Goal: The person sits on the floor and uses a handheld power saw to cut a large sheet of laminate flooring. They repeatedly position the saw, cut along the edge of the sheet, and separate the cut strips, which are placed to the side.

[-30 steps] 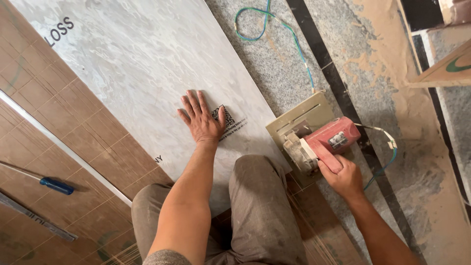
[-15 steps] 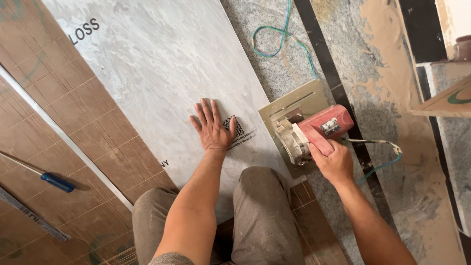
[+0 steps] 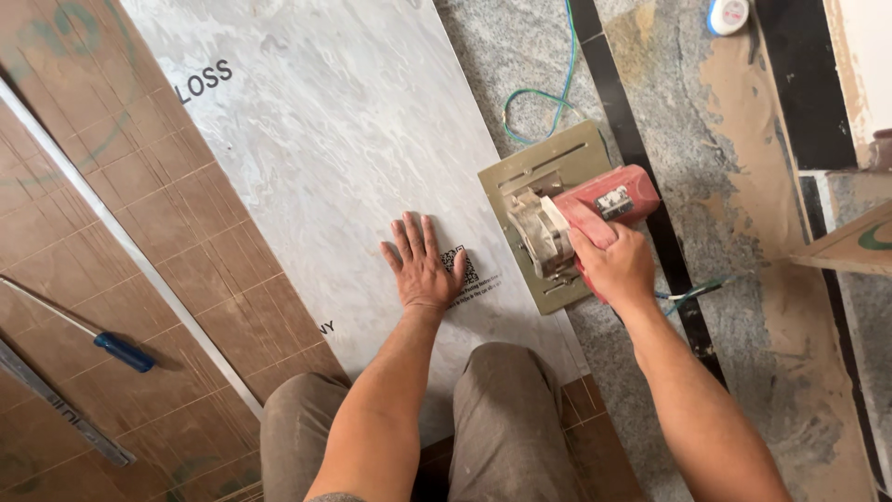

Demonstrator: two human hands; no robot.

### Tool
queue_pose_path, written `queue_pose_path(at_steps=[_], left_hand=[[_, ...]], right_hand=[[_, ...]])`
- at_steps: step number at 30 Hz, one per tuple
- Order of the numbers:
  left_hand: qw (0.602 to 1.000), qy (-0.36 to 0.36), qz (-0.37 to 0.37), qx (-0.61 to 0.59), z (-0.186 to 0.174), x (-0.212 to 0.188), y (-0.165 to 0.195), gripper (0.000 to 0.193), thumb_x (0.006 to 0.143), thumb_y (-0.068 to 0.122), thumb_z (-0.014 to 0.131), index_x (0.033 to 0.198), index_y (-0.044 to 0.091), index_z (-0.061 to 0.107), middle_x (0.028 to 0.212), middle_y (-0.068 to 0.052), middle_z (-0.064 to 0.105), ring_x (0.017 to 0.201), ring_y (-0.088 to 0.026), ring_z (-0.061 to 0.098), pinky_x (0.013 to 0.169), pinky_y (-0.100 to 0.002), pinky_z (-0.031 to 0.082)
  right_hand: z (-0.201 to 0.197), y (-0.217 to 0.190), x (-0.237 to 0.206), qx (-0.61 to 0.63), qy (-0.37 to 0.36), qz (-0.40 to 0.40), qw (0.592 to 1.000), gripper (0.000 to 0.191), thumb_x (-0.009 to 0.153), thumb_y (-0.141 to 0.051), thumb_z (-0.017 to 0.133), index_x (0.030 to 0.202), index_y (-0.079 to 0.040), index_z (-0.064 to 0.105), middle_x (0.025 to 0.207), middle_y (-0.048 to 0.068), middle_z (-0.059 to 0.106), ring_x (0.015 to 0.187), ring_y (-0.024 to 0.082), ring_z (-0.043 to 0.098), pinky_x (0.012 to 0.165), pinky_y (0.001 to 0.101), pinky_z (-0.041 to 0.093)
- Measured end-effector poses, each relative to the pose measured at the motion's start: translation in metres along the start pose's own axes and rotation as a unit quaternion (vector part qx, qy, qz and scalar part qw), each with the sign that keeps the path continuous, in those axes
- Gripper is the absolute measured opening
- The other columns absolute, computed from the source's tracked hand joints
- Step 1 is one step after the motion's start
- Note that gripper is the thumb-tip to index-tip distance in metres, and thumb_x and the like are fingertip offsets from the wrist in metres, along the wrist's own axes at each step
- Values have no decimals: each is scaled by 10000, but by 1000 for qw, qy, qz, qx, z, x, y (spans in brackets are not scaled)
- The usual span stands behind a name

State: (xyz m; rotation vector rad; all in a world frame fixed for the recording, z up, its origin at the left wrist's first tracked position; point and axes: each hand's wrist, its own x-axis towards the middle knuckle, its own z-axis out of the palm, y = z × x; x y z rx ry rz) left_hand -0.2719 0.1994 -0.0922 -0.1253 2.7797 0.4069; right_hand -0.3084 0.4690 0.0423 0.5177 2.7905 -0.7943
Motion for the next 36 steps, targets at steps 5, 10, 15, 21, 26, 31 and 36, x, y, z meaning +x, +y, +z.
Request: queue_pose_path(at_steps=[5,10,15,21,26,31,36], left_hand=[[1000,-5,3,8,-3,1,0,917,947,639,444,1618,63,205,1696,-207,78,1564,-407,11,1213,-641,-22],[1000,-24,-4,9,-6,0,0,918,939,644,436,1617,68,212,1696,-201,74,1567,-403,6,1214,-639,-28],[1000,-18,1,7,-7,2,-1,912,945,645,420,1615,66,205,1695,-204,78,1563,-409,2,1211,-640,-33],[1000,-12,8,6,-2,2,-4,907,958,651,388,1615,55,194,1691,-222,68,1557,-421,3,1202,-649,-37],[1000,12,21,0,4,2,-8,905,971,650,379,1614,40,195,1688,-242,68,1558,-436,14,1197,-662,-33],[1000,-7,19,-12,12,4,-12,911,965,655,381,1614,44,195,1688,-239,67,1554,-440,17,1193,-669,-26],[999,1,23,-25,25,3,-16,908,961,655,389,1608,40,220,1683,-244,102,1551,-448,48,1186,-682,-13]], right_hand=[[4,-32,35,-1,-1,-11,1000,517,868,-507,759,855,10,753,712,185,719,696,357,727,641,451,554],[5,-68,65,60,-42,18,997,469,897,-459,726,807,1,743,627,122,704,564,240,726,563,375,557],[4,-103,92,67,-35,-5,997,473,926,-441,726,817,18,738,623,114,695,548,215,712,557,349,550],[5,-145,127,129,-58,-65,988,353,938,-388,646,1151,-149,797,594,62,669,484,145,656,497,324,504],[25,-172,175,149,-47,-11,988,347,963,-388,704,1029,-64,811,624,49,675,475,114,634,444,291,495],[47,-184,224,211,-40,-26,976,334,967,-339,753,888,-14,746,631,36,663,458,106,610,408,263,472],[64,-193,265,314,-53,-62,946,268,976,-252,778,931,3,712,664,43,659,485,100,611,406,258,476]])
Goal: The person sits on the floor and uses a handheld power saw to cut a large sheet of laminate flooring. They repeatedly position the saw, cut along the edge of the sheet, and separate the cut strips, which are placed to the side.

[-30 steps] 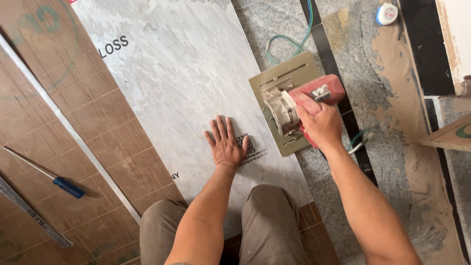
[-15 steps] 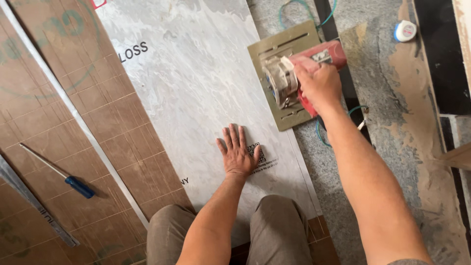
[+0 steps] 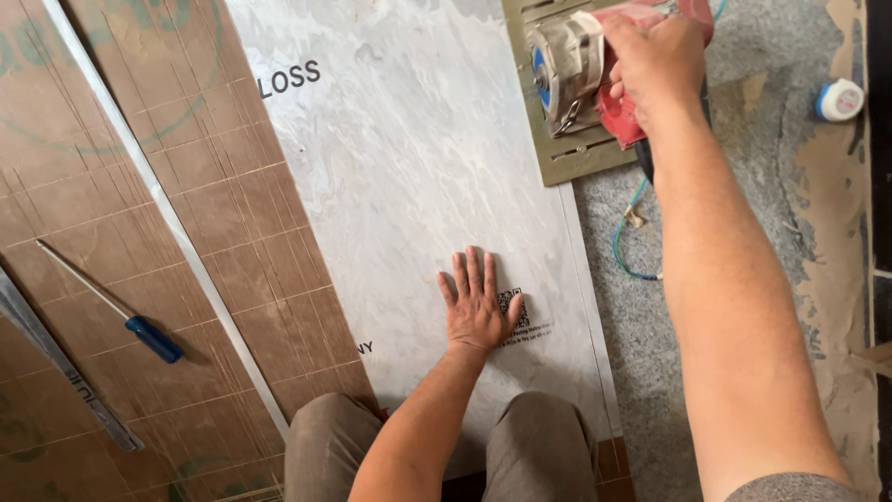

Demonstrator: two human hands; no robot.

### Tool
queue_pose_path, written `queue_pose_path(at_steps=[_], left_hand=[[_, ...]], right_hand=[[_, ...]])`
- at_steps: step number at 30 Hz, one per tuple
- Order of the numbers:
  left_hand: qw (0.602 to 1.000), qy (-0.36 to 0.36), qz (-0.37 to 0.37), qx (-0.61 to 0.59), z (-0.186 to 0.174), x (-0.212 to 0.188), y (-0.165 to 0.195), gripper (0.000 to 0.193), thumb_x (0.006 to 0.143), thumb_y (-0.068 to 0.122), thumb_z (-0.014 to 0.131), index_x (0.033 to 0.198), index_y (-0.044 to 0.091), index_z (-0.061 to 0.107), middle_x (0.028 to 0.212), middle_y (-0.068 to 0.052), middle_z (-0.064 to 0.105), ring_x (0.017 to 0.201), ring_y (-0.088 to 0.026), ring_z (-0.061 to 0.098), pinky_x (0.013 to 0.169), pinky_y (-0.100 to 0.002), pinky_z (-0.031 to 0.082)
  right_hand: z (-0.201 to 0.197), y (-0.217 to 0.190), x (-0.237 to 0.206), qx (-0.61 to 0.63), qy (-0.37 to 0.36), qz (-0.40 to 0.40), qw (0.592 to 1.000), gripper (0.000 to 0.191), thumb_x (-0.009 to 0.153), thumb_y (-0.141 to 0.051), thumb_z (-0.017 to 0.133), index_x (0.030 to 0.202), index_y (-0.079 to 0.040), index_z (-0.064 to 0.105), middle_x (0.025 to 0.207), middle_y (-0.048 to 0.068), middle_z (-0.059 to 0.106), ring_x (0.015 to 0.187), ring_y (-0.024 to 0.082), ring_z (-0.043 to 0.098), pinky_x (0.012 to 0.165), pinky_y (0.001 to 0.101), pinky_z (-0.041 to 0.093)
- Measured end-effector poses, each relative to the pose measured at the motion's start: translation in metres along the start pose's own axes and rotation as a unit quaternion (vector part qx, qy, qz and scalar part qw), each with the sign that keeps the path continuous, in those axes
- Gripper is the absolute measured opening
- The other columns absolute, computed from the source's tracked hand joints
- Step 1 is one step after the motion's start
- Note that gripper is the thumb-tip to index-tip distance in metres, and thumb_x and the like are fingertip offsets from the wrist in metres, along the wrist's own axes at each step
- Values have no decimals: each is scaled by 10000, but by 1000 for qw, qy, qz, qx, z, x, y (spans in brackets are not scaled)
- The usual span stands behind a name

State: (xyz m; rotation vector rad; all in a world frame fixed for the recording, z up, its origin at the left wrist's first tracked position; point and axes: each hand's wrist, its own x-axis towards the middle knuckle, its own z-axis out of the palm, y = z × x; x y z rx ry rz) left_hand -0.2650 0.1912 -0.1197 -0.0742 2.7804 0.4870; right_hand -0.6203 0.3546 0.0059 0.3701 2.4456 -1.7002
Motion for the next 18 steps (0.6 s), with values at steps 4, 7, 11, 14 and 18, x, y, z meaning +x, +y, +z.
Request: queue_pose_path(at_steps=[4,7,11,14,18], left_hand=[[1000,-11,3,-15,3,-3,-3,902,967,667,396,1604,47,247,1678,-239,143,1545,-454,79,1180,-694,2],[999,-36,23,-4,-9,-4,-3,925,970,701,402,1604,45,248,1675,-248,144,1536,-466,84,1162,-708,19],[993,-65,98,-31,-59,53,-23,1057,879,821,429,1625,98,237,1695,-168,147,1550,-423,82,1164,-731,16],[992,-83,92,19,-117,183,-57,1321,664,881,670,1640,162,144,1712,-105,87,1556,-440,25,1085,-840,-46],[992,-119,-44,-3,-207,364,-106,1629,448,754,915,1638,213,-57,1715,-172,-131,1519,-538,-167,1036,-891,-52]], right_hand=[[12,-6,26,5,-2,3,1000,276,977,-236,772,954,30,702,674,47,655,494,104,608,406,265,468],[21,-20,38,-3,-4,9,1000,279,978,-277,764,1030,-3,739,671,24,645,483,91,575,404,260,447],[32,-48,52,-60,11,30,998,293,962,-314,740,1055,-41,784,640,27,635,458,92,568,407,269,445],[43,-68,65,-118,30,48,991,367,971,-332,769,929,32,759,663,42,674,491,93,628,442,271,487],[58,-92,90,-154,28,59,986,321,958,-349,743,1009,-36,786,634,41,671,469,97,618,435,280,477]])
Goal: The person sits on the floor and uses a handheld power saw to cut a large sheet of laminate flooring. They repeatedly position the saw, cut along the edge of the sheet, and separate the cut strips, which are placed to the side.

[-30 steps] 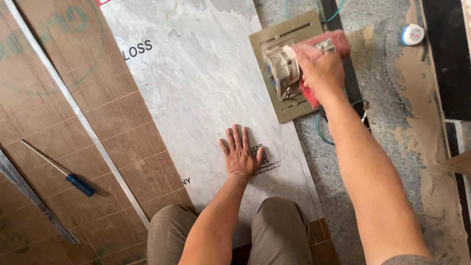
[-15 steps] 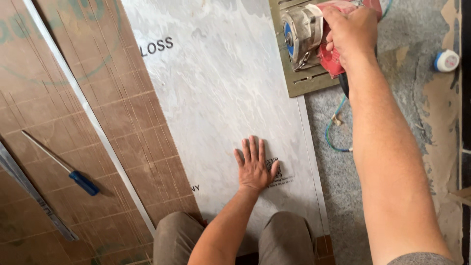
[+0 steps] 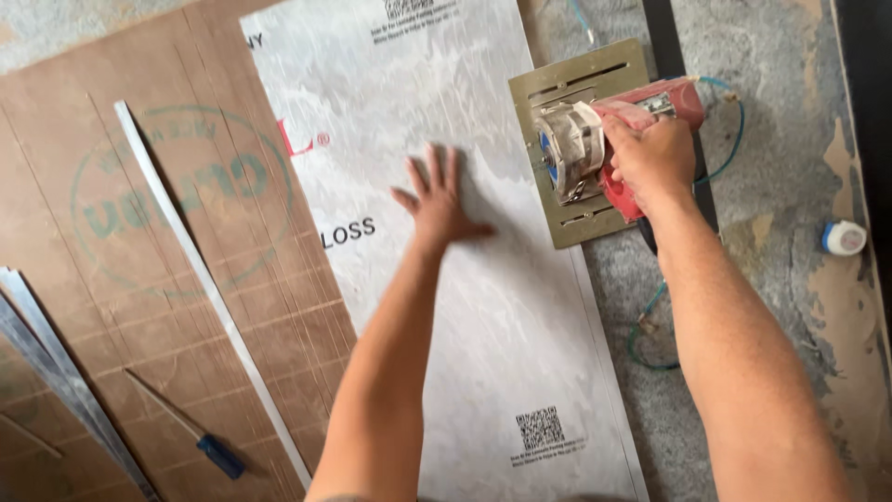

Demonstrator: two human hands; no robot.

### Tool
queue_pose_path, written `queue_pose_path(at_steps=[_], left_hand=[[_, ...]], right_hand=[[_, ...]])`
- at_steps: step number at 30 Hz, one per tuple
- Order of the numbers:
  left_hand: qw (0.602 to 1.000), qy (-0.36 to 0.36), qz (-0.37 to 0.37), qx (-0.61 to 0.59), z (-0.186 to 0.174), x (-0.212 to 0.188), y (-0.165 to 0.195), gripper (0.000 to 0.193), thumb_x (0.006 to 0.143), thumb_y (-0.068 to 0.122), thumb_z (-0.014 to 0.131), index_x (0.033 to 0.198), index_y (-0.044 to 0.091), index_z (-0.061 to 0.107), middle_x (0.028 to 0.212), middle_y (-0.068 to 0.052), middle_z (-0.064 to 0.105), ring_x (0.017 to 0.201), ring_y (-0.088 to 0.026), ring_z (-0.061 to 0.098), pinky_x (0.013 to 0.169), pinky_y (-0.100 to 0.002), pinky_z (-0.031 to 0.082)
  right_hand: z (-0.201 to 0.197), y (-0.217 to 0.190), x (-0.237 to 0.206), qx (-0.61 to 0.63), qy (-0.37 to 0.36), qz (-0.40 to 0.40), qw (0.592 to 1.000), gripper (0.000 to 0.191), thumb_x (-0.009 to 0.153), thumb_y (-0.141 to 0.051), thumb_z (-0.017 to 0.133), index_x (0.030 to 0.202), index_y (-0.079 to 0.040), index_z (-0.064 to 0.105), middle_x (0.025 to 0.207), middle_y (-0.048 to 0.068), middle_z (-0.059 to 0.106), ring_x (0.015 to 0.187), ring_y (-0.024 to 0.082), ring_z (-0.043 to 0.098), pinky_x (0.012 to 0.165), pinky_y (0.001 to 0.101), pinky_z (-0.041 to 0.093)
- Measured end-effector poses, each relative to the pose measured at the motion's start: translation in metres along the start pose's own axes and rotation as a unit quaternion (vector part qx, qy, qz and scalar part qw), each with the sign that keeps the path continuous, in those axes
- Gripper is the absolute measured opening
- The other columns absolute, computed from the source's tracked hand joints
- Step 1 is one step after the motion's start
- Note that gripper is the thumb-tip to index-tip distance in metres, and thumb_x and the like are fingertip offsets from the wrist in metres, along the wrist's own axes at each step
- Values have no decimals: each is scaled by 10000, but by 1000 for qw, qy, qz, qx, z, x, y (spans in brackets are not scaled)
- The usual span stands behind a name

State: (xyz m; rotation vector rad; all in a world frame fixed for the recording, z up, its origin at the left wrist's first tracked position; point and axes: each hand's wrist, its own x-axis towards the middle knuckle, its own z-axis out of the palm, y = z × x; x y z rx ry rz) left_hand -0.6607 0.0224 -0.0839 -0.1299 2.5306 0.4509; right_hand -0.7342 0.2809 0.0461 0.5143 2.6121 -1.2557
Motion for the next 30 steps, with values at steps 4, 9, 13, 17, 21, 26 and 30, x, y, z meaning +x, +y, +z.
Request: queue_pose_path(at_steps=[4,9,13,17,21,26,30], left_hand=[[996,-70,-58,-12,-51,42,6,1810,347,668,989,1624,142,-181,1653,-291,-274,1456,-605,-277,1018,-891,-9],[992,-101,-74,5,-66,39,15,1819,352,660,989,1619,137,-206,1643,-300,-296,1453,-611,-286,1021,-910,18],[985,-142,-89,33,-72,48,17,1808,387,693,970,1605,115,-234,1623,-336,-306,1439,-640,-279,1011,-911,37],[980,-163,-102,51,-75,53,18,1801,398,695,964,1607,111,-238,1623,-344,-301,1444,-638,-270,1013,-905,51],[976,-185,-105,56,-79,57,18,1798,413,710,956,1606,107,-247,1622,-357,-297,1442,-640,-270,1022,-899,49],[970,-208,-110,56,-86,61,18,1774,439,703,954,1605,123,-250,1623,-351,-301,1451,-632,-265,1034,-891,45],[968,-217,-116,57,-90,62,19,1769,448,695,955,1612,123,-247,1623,-353,-297,1462,-624,-254,1042,-884,50]], right_hand=[[9,-24,26,9,-13,-19,1000,285,963,-351,717,1123,-130,803,645,21,671,479,90,611,452,281,468],[21,-52,65,-30,-20,-29,999,295,968,-348,713,1084,-91,797,626,40,677,478,106,647,470,288,508],[32,-76,97,-15,-26,-22,999,327,980,-358,729,1017,-38,785,631,45,676,492,111,653,472,297,504],[45,-100,129,11,-25,-14,1000,336,946,-355,733,974,-25,786,615,40,666,472,114,642,439,302,497],[55,-120,159,3,-29,-52,998,299,958,-355,708,1006,-70,786,606,36,665,463,110,638,437,283,496],[73,-142,197,15,-15,-7,1000,357,953,-364,731,845,-24,751,601,39,663,461,110,641,400,292,480],[81,-157,221,6,-13,-15,1000,391,961,-372,744,772,-31,716,596,31,654,463,115,644,399,292,480]])
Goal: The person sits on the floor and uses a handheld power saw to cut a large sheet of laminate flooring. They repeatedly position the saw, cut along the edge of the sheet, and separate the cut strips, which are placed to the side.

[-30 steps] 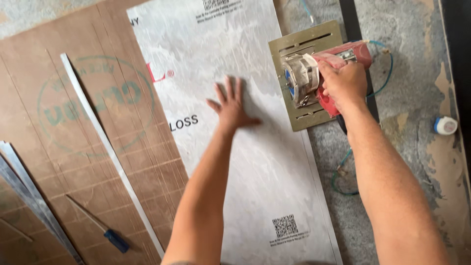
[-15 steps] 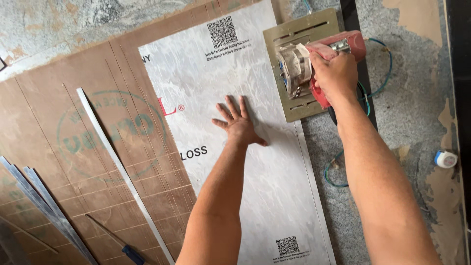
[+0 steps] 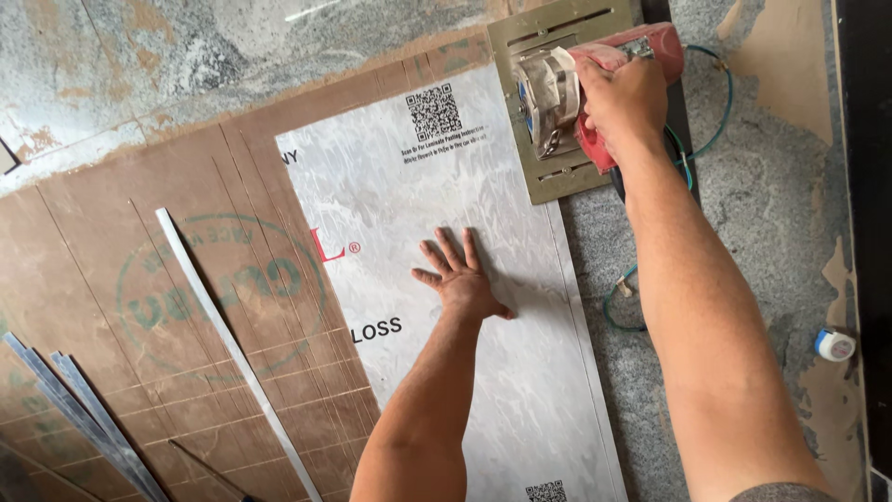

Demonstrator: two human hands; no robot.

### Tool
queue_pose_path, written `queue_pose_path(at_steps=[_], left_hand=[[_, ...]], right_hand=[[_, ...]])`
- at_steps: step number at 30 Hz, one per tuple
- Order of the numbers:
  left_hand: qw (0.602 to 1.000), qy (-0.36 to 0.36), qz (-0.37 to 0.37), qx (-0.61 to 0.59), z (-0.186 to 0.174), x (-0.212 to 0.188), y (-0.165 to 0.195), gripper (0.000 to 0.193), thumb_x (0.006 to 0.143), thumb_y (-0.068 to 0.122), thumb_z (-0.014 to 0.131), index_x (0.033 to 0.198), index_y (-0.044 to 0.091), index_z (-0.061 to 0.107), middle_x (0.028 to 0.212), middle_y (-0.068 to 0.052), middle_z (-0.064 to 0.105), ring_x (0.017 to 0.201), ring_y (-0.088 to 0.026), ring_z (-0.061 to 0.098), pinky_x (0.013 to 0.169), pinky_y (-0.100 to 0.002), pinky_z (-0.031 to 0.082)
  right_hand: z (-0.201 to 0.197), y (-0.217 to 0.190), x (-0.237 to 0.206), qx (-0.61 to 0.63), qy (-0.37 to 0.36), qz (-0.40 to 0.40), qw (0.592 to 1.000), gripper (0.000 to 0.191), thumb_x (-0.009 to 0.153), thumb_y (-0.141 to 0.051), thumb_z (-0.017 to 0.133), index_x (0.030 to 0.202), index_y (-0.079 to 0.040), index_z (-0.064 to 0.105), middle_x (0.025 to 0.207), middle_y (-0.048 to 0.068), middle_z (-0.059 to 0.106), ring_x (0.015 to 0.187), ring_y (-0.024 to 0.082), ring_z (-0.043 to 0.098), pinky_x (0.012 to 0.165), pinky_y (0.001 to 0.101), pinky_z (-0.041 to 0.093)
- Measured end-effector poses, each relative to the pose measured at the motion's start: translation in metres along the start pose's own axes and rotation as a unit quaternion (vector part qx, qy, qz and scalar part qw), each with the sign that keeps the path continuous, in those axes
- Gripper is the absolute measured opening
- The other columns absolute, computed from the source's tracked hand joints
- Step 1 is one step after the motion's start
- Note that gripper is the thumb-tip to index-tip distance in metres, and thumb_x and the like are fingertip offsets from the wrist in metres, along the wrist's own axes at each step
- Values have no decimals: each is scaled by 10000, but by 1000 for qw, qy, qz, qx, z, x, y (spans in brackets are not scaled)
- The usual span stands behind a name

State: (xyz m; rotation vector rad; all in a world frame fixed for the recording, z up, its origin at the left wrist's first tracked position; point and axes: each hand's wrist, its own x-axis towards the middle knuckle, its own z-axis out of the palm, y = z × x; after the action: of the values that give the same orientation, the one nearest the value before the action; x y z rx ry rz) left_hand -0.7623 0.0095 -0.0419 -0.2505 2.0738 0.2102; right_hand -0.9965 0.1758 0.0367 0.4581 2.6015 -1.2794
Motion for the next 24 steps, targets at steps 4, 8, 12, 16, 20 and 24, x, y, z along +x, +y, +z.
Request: queue_pose_path(at_steps=[4,8,12,16,20,24], left_hand=[[1000,-14,-2,-10,-4,0,0,1762,449,679,963,1609,140,-248,1627,-345,-301,1463,-619,-261,1045,-880,40],[1000,-9,3,-12,-5,1,-1,1758,449,681,961,1614,126,-233,1628,-355,-286,1466,-624,-251,1045,-885,38],[1000,-6,7,-17,-3,3,-3,1762,450,673,966,1617,112,-230,1623,-365,-287,1463,-628,-253,1042,-886,32],[1000,-6,-1,-17,-5,3,-2,1758,459,675,963,1611,111,-239,1616,-369,-302,1456,-630,-272,1039,-893,25],[999,-12,-11,-31,-7,-1,1,1783,436,654,982,1605,108,-248,1609,-360,-329,1455,-613,-300,1048,-884,10],[999,32,7,-43,0,0,3,1804,420,666,979,1599,77,-252,1579,-400,-344,1440,-642,-309,1028,-896,10]], right_hand=[[7,-16,20,-3,2,6,1000,420,958,-380,749,731,-34,679,590,27,646,460,115,642,393,304,477],[13,-34,37,16,0,-39,999,449,981,-364,744,719,-7,670,600,55,651,463,141,643,430,307,499],[18,-51,54,-29,19,-68,997,457,975,-395,749,711,-28,684,587,60,670,460,142,665,442,303,525],[24,-63,67,-11,29,-67,997,474,951,-425,756,737,-6,696,621,98,681,483,173,675,469,331,530],[17,-52,60,-7,170,-308,936,461,957,-381,882,937,53,728,827,186,757,719,235,733,610,353,572],[-11,5,10,112,214,-343,908,464,956,-280,789,1247,60,668,936,163,730,746,193,692,610,319,560]])
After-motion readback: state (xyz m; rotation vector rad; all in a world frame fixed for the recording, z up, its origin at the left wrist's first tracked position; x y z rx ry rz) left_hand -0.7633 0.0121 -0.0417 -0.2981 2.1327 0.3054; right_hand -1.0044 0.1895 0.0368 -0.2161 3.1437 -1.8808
